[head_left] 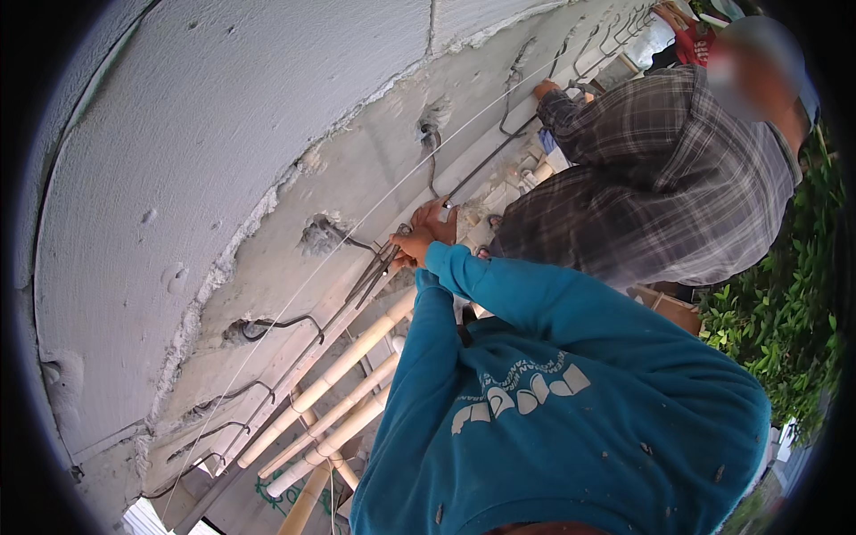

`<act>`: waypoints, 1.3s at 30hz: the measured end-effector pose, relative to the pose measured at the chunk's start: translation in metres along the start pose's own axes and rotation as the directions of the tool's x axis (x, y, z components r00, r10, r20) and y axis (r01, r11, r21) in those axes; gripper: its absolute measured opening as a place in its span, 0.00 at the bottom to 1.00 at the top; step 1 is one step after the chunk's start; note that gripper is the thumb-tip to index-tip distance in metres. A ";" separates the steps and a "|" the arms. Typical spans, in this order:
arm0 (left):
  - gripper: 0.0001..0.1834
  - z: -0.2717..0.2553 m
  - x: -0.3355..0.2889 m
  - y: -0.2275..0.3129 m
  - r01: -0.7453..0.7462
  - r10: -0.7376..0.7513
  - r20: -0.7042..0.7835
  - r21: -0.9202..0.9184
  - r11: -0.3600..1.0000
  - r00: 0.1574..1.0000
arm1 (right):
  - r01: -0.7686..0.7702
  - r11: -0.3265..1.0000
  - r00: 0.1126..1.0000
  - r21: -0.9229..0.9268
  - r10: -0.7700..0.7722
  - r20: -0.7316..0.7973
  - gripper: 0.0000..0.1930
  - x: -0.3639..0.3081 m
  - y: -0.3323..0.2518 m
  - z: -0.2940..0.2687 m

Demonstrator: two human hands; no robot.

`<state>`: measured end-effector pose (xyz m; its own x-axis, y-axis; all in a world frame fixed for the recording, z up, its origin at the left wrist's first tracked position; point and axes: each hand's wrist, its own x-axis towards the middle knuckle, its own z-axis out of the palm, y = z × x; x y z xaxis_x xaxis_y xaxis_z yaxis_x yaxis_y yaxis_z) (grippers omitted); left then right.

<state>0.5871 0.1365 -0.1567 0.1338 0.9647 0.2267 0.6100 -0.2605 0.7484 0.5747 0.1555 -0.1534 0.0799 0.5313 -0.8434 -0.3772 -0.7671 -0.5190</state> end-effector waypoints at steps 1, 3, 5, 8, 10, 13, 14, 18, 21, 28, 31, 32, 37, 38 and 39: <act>0.20 0.003 0.001 0.004 0.002 -0.002 0.002 0.000 1.000 1.000 | -0.001 0.999 1.000 0.036 0.002 -0.029 0.24 -0.001 0.002 0.004; 0.19 0.022 0.002 0.024 -0.032 0.034 0.054 -0.040 0.999 0.998 | -0.001 0.998 0.994 0.070 0.009 -0.113 0.22 0.019 0.008 -0.016; 0.18 0.019 0.007 0.013 -0.038 0.038 0.004 -0.036 0.999 0.999 | 0.016 0.999 0.995 -0.032 -0.019 -0.099 0.20 0.013 0.008 0.002; 0.14 0.023 0.010 -0.003 -0.103 0.098 -0.069 -0.076 0.992 0.993 | 0.097 0.959 0.983 -0.265 -0.134 -0.127 0.19 -0.003 0.004 0.013; 0.15 0.026 0.010 -0.008 -0.118 0.113 -0.072 -0.081 0.990 0.991 | 0.240 0.893 0.932 -0.381 -0.322 -0.166 0.17 -0.018 0.005 0.020; 0.16 0.025 0.008 -0.010 -0.124 0.117 -0.070 -0.102 0.987 0.991 | 0.514 0.765 0.790 -0.389 -0.599 -0.134 0.16 -0.035 0.015 0.032; 0.17 0.025 0.008 -0.010 -0.124 0.117 -0.069 -0.113 0.986 0.991 | 0.561 0.748 0.776 -0.354 -0.624 -0.091 0.15 -0.037 0.017 0.032; 0.19 0.024 0.007 -0.007 -0.156 0.153 -0.047 -0.077 0.985 0.987 | 0.732 0.681 0.676 -0.030 -0.731 -0.095 0.14 -0.035 0.014 0.039; 0.19 0.022 0.005 -0.012 -0.151 0.150 -0.024 -0.061 0.987 0.988 | 0.780 0.613 0.625 0.124 -0.754 -0.202 0.12 -0.045 0.005 0.038; 0.17 0.026 0.004 -0.006 -0.130 0.128 -0.020 -0.090 0.988 0.992 | 0.747 0.618 0.664 0.244 -0.701 -0.259 0.17 -0.112 -0.044 -0.003; 0.16 0.027 0.005 -0.018 -0.134 0.128 -0.058 -0.105 0.985 0.990 | 0.616 0.762 0.785 0.202 -0.616 -0.068 0.15 -0.169 -0.060 -0.029; 0.16 0.029 0.006 -0.021 -0.141 0.133 -0.072 -0.114 0.983 0.988 | 0.528 0.805 0.821 0.271 -0.565 0.079 0.14 -0.184 -0.060 -0.044; 0.15 0.036 0.004 -0.007 -0.119 0.110 -0.123 -0.070 0.990 0.986 | 0.205 0.942 0.926 0.267 -0.275 0.257 0.13 -0.260 -0.026 -0.092; 0.15 0.035 0.004 -0.003 -0.104 0.099 -0.131 -0.034 0.994 0.987 | 0.164 0.954 0.927 0.252 -0.237 0.292 0.14 -0.271 -0.019 -0.097; 0.15 0.033 0.006 0.000 -0.098 0.093 -0.132 -0.035 0.995 0.987 | 0.174 0.951 0.920 0.257 -0.250 0.303 0.17 -0.281 -0.014 -0.099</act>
<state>0.6134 0.1434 -0.1762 0.0858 0.9230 0.3751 0.5662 -0.3550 0.7439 0.6493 -0.0188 0.0774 -0.1117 0.7892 -0.6039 -0.5822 -0.5444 -0.6039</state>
